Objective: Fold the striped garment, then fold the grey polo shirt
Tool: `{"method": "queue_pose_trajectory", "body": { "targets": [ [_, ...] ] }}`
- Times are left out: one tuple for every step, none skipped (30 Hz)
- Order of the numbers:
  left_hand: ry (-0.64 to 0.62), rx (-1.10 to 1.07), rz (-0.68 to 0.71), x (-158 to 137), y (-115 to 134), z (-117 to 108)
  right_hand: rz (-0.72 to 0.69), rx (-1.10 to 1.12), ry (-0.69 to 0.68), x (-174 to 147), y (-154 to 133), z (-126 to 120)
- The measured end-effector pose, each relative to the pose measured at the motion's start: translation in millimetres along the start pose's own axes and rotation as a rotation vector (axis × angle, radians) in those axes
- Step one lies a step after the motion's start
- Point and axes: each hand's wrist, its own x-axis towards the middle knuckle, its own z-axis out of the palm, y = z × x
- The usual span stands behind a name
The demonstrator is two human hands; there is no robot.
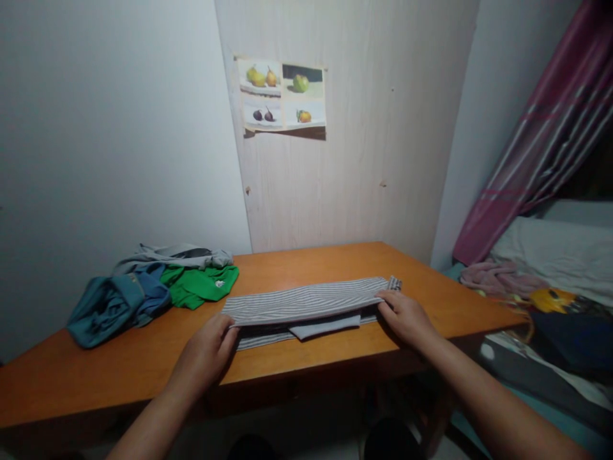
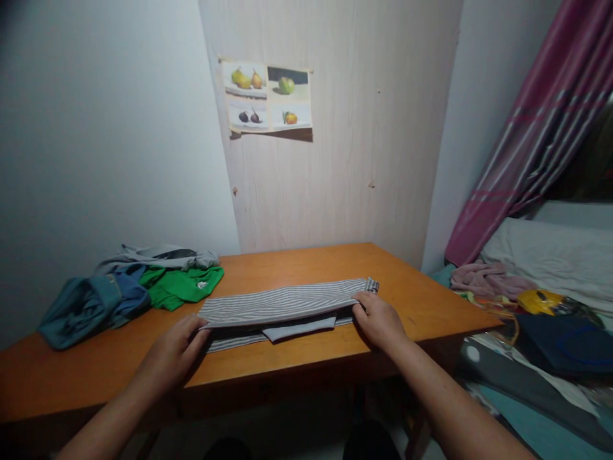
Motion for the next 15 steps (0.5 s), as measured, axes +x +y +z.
{"method": "queue_pose_trajectory", "body": {
  "targets": [
    [-0.008,-0.005,0.002,-1,-1,-1,-0.007,0.007,0.000,-1,0,-1],
    [-0.019,-0.010,0.004,-3,-2,-1,-0.008,0.011,-0.004,-2,1,-2],
    [-0.032,-0.014,0.007,-5,-3,-1,-0.003,0.009,-0.011,-4,1,-2],
    [-0.045,-0.015,0.011,-7,-4,-1,0.009,0.000,-0.018,-6,2,-1],
    [-0.055,-0.013,0.014,-8,-5,-1,0.024,-0.016,-0.027,-9,4,1],
    [-0.064,-0.009,0.019,-9,-6,-1,0.039,-0.037,-0.039,-12,5,3],
    [-0.073,-0.005,0.025,-10,-6,0,0.051,-0.060,-0.051,-15,6,5],
    [-0.081,-0.003,0.034,-11,-6,0,0.059,-0.081,-0.062,-17,7,7],
    [-0.089,-0.001,0.043,-10,-5,0,0.064,-0.096,-0.070,-19,9,8],
    [-0.094,0.001,0.051,-10,-5,-1,0.067,-0.104,-0.074,-20,10,10],
    [-0.097,0.004,0.057,-10,-3,-2,0.069,-0.106,-0.074,-21,11,11],
    [-0.100,0.010,0.062,-9,-2,-3,0.069,-0.104,-0.071,-21,12,11],
    [-0.104,0.017,0.064,-9,0,-4,0.068,-0.101,-0.070,-21,13,11],
    [-0.110,0.026,0.061,-9,2,-6,0.067,-0.100,-0.069,-21,14,11],
    [-0.119,0.036,0.054,-9,3,-7,0.068,-0.102,-0.069,-21,15,11]
  ]
}}
